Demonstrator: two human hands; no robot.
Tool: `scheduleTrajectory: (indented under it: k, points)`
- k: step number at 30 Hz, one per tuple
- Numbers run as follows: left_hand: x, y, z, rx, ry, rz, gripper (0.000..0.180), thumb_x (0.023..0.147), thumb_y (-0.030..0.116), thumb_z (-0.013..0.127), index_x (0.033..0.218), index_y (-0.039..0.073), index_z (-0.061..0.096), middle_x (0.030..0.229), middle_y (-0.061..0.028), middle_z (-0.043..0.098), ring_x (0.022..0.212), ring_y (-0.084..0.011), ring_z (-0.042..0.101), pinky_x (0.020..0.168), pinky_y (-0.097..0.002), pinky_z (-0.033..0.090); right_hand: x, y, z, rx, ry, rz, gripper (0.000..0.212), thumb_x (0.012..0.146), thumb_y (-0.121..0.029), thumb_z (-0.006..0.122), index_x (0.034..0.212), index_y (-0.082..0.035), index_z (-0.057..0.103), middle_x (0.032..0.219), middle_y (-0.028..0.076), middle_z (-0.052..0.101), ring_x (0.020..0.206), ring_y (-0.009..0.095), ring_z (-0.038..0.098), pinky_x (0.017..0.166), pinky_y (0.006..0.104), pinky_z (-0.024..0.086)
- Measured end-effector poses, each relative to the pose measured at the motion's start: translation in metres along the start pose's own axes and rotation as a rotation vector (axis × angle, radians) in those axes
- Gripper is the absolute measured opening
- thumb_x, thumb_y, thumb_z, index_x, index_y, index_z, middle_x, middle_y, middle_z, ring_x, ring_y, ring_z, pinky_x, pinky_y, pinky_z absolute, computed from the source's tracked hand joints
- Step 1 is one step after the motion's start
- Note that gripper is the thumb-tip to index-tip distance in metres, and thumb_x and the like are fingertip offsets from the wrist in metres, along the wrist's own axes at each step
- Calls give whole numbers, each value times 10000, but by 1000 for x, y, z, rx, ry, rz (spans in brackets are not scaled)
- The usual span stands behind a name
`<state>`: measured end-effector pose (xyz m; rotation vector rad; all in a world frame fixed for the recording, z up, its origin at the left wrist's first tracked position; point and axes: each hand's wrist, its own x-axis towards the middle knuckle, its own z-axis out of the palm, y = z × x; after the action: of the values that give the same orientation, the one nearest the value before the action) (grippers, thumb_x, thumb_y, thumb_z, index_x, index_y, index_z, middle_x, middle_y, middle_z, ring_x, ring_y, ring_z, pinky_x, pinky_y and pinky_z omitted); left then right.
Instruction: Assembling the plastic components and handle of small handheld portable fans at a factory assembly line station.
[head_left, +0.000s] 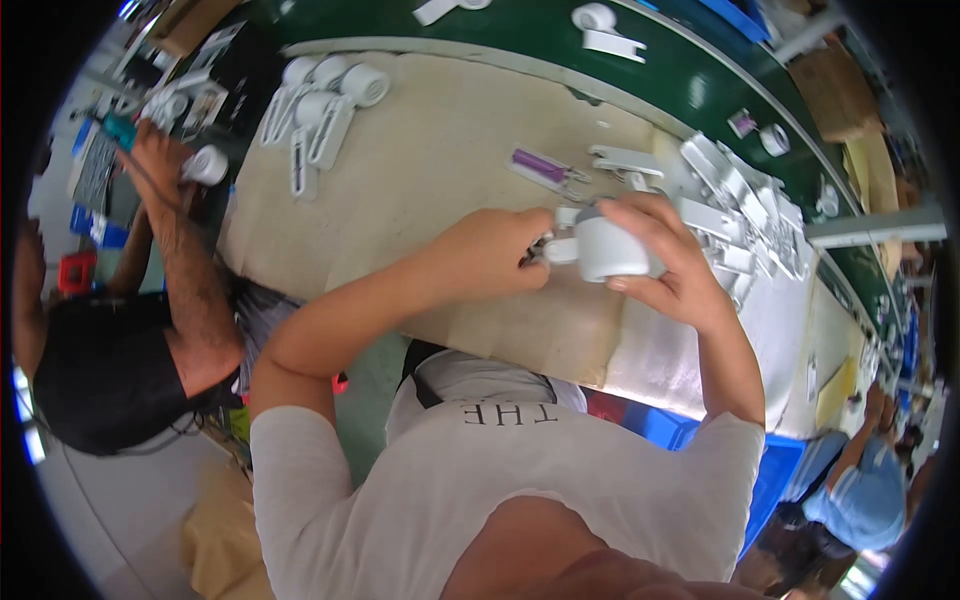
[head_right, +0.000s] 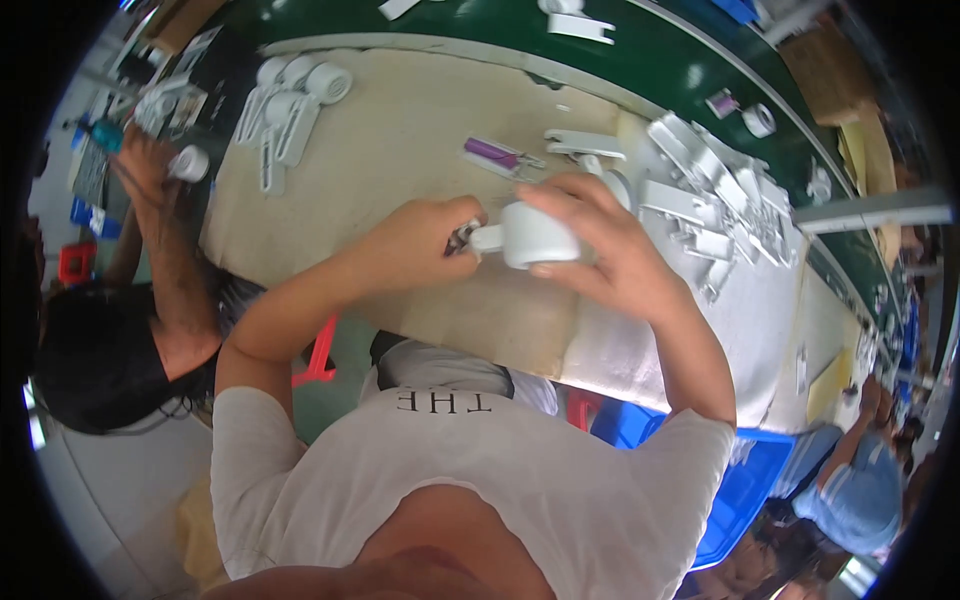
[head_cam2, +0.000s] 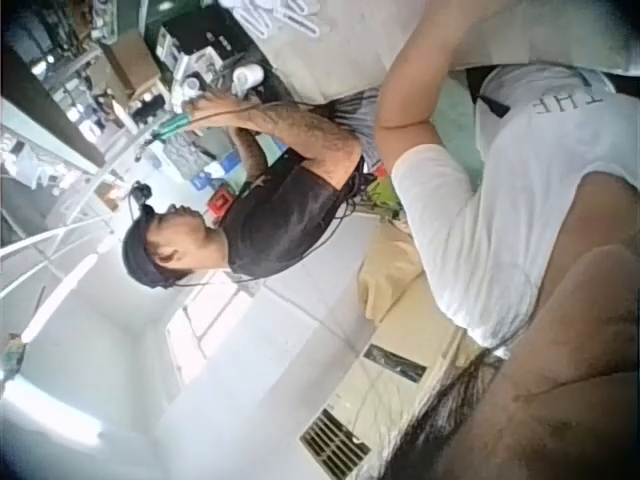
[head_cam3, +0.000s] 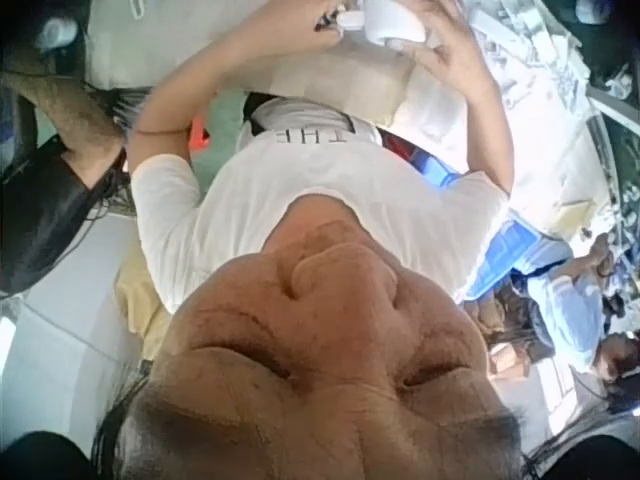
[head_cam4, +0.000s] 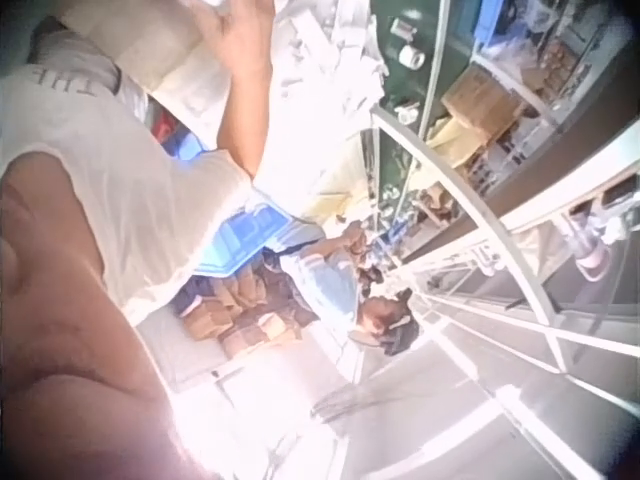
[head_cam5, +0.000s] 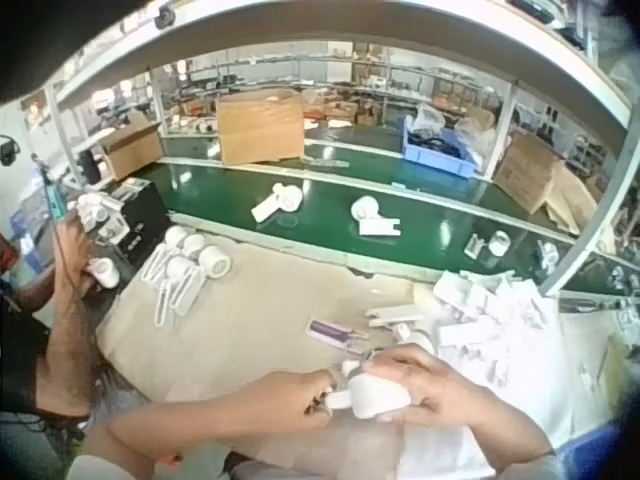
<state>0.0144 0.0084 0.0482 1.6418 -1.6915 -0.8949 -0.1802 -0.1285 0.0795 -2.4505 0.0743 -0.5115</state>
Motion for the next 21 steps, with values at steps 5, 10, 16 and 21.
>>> scheduleTrajectory:
  k: [5,10,16,21]
  points:
    - [-11,5,14,170,-97,-22,311,756,203,610,963,3,492,657,-101,563,590,-221,562,568,-346,442,1,14,12,213,-170,134,554,738,-181,692,1253,-141,493,1159,148,475,1057,294,487,891,349,406]
    - [-13,-1,22,-193,-278,-234,264,853,213,503,977,-19,485,785,-154,611,700,-272,615,625,-357,477,-25,16,37,317,-79,206,545,777,-219,664,1277,-141,462,1166,142,482,1061,287,494,900,356,403]
    - [-16,-24,25,-1084,-65,-360,260,879,192,490,1028,-19,513,848,-137,626,752,-246,629,688,-365,511,-96,57,-26,-178,262,487,335,765,-22,580,1096,-68,569,1064,107,592,1022,288,539,927,342,399]
    - [0,-33,20,-1341,94,-146,389,875,263,491,1118,-40,499,945,-171,615,902,-264,609,803,-381,482,-145,94,-49,-602,167,644,404,659,11,548,1057,-54,552,1084,141,554,1084,310,480,969,365,365]
